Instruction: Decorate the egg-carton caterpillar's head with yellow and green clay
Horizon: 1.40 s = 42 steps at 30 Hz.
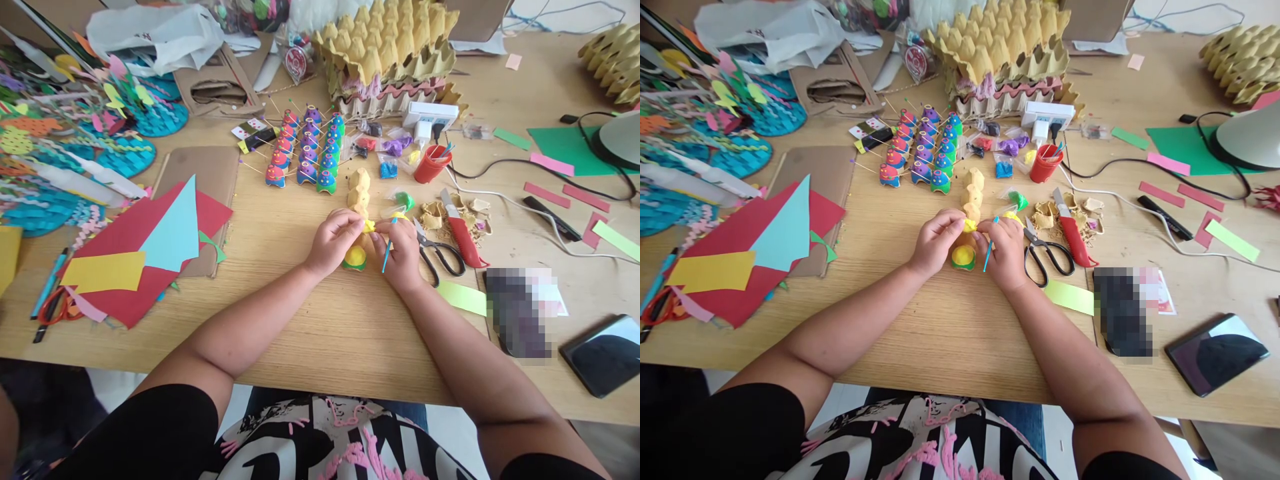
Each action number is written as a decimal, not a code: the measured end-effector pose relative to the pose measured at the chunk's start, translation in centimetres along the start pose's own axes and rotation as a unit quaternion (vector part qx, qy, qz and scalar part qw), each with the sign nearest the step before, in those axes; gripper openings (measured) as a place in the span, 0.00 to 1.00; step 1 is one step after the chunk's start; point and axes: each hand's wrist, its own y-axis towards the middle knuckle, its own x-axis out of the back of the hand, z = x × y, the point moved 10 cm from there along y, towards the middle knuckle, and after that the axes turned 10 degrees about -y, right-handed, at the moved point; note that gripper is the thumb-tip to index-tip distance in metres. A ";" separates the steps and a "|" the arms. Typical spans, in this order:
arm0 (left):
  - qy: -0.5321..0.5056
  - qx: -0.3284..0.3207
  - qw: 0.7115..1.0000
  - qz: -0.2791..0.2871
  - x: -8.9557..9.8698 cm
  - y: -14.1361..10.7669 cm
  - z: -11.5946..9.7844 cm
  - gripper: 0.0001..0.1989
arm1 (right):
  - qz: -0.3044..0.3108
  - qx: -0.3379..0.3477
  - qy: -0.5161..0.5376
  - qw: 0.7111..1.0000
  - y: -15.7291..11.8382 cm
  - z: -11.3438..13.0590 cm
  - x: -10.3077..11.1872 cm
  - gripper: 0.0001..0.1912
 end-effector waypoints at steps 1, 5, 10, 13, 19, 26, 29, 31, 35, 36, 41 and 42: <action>0.004 -0.004 1.000 0.004 -0.1 0.0 -0.1 0.24 | -0.001 0.000 -0.002 1.000 0.0 0.1 0.1 0.17; 0.026 -0.022 0.999 0.009 -0.3 -0.1 -0.4 0.23 | -0.002 0.013 -0.010 1.000 0.0 0.5 0.2 0.15; 0.062 -0.068 0.996 0.019 -0.6 -0.1 -1.3 0.20 | -0.020 0.020 0.006 1.000 -0.1 0.6 0.4 0.15; 0.098 -0.100 0.989 0.041 -1.2 -0.2 -2.0 0.19 | -0.017 0.001 0.003 1.000 -0.1 0.2 0.2 0.17; 0.164 -0.137 0.976 0.049 -1.5 -0.2 -2.9 0.19 | -0.028 0.000 0.003 1.000 -0.2 0.2 0.5 0.17; 0.153 -0.119 0.981 0.029 -0.8 0.0 -2.5 0.21 | -0.024 -0.026 0.006 0.999 -0.1 -0.5 0.3 0.22; 0.153 -0.134 0.978 0.041 -1.1 -0.2 -2.7 0.19 | -0.021 -0.026 0.005 0.999 0.0 -0.4 0.3 0.23; 0.168 -0.146 0.973 0.056 -1.5 -0.3 -3.0 0.18 | -0.018 -0.013 -0.011 1.000 0.0 0.1 0.3 0.22; 0.213 -0.145 0.964 0.057 -1.7 -0.4 -3.0 0.19 | -0.002 -0.005 -0.029 1.000 0.0 0.5 0.2 0.22; 0.220 -0.141 0.964 0.057 -1.7 -0.4 -2.9 0.20 | -0.002 -0.008 -0.022 1.000 0.0 0.5 0.2 0.22; 0.189 -0.093 0.977 0.024 -0.8 -0.2 -2.2 0.24 | -0.022 -0.038 0.026 0.999 -0.1 0.0 0.8 0.24; 0.177 -0.088 0.980 0.019 -0.6 -0.2 -2.2 0.24 | -0.023 -0.043 0.031 0.998 -0.1 -0.1 0.9 0.25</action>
